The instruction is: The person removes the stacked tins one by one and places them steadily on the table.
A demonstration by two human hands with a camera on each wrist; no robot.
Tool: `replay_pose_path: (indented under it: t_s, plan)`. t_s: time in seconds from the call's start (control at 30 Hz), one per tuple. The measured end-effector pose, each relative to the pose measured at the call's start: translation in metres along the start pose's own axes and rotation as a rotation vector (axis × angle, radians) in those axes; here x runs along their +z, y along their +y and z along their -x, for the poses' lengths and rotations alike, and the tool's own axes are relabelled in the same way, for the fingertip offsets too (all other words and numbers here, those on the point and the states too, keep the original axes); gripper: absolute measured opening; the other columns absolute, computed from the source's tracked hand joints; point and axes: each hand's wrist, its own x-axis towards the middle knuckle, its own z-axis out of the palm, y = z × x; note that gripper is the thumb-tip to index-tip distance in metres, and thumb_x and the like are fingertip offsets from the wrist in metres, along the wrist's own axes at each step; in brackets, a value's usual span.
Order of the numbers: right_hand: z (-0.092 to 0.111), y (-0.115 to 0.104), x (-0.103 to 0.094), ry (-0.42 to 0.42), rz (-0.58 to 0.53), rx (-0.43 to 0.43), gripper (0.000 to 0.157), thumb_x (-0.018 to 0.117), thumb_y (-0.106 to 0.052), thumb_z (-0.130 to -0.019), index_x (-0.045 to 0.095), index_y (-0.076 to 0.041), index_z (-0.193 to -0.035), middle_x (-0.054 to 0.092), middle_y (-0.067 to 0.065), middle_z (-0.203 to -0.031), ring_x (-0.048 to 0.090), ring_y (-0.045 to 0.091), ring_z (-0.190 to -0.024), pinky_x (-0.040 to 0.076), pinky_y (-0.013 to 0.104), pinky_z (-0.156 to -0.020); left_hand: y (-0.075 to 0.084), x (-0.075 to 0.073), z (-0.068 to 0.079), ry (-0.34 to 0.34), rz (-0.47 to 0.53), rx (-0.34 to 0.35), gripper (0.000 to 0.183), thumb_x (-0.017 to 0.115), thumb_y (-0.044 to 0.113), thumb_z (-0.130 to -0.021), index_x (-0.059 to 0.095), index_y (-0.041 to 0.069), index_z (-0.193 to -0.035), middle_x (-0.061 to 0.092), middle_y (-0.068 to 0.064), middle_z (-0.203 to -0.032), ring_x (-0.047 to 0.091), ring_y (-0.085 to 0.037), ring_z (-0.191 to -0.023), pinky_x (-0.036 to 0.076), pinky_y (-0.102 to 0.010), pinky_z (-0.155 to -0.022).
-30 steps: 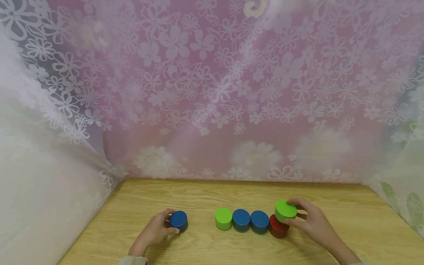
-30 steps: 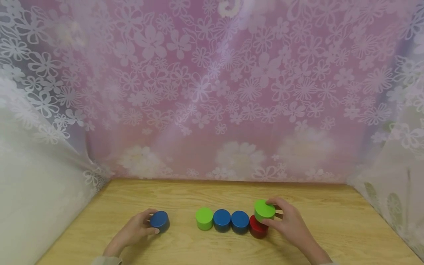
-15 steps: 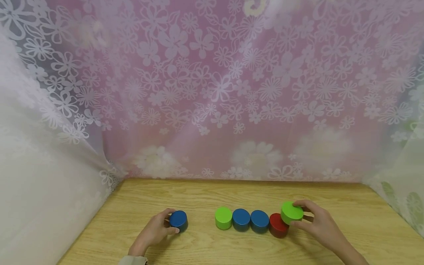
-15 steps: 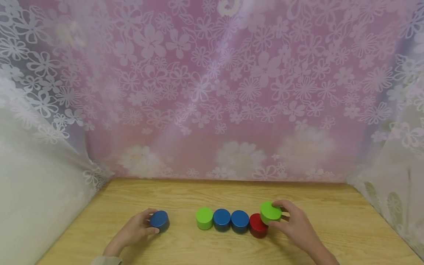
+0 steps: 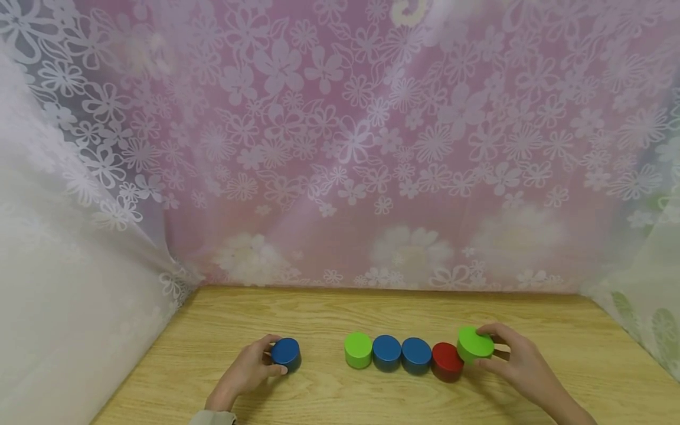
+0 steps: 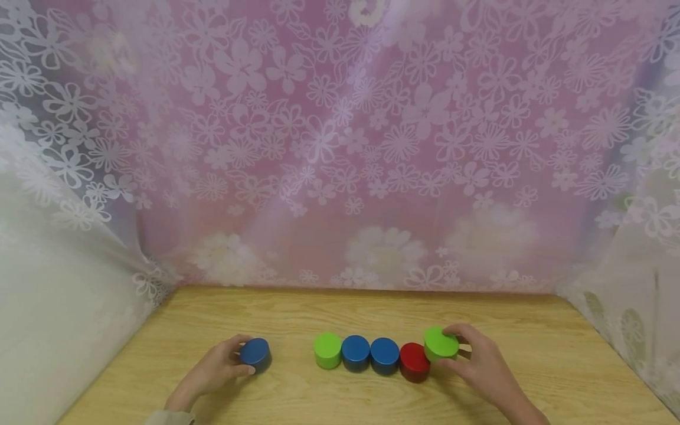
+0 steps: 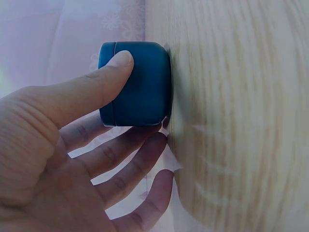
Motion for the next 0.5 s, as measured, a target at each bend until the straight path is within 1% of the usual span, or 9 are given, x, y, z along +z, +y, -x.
replay_pose_path:
  t_s: [0.13, 0.2, 0.33, 0.5]
  plan:
    - [0.0019, 0.0014, -0.0016, -0.013, -0.003, 0.028, 0.047, 0.087, 0.001, -0.076, 0.063, 0.005, -0.116, 0.065, 0.016, -0.114, 0.056, -0.003, -0.094, 0.061, 0.035, -0.075, 0.0001, -0.0001, -0.0003, -0.006, -0.001, -0.015, 0.058, 0.083, 0.004, -0.083, 0.056, -0.010, -0.132, 0.067, -0.019, -0.112, 0.067, -0.032, -0.095, 0.058, -0.047, -0.080]
    - [0.0022, 0.0023, -0.0024, -0.017, -0.003, 0.038, 0.047, 0.087, -0.001, -0.076, 0.063, 0.005, -0.116, 0.065, 0.016, -0.115, 0.056, -0.004, -0.095, 0.061, 0.033, -0.076, 0.0000, -0.0002, -0.0004, -0.007, -0.003, -0.015, 0.059, 0.083, 0.004, -0.083, 0.055, -0.010, -0.133, 0.066, -0.019, -0.112, 0.067, -0.032, -0.095, 0.058, -0.047, -0.080]
    - [0.0030, 0.0052, -0.0032, -0.014, 0.001, 0.028, 0.048, 0.088, -0.002, -0.075, 0.064, 0.004, -0.116, 0.065, 0.014, -0.113, 0.056, -0.004, -0.094, 0.061, 0.028, -0.075, -0.0002, -0.0003, -0.0003, -0.008, -0.005, -0.004, 0.059, 0.083, 0.004, -0.083, 0.055, -0.010, -0.133, 0.066, -0.019, -0.112, 0.067, -0.033, -0.096, 0.058, -0.047, -0.080]
    - [0.0058, 0.0100, -0.0029, -0.005, 0.004, 0.016, 0.048, 0.089, -0.001, -0.074, 0.064, 0.005, -0.114, 0.066, 0.013, -0.111, 0.056, -0.004, -0.093, 0.061, 0.029, -0.074, -0.0002, -0.0006, 0.0000, -0.011, -0.002, -0.001, 0.059, 0.083, 0.004, -0.083, 0.055, -0.011, -0.133, 0.066, -0.019, -0.111, 0.067, -0.032, -0.095, 0.058, -0.047, -0.080]
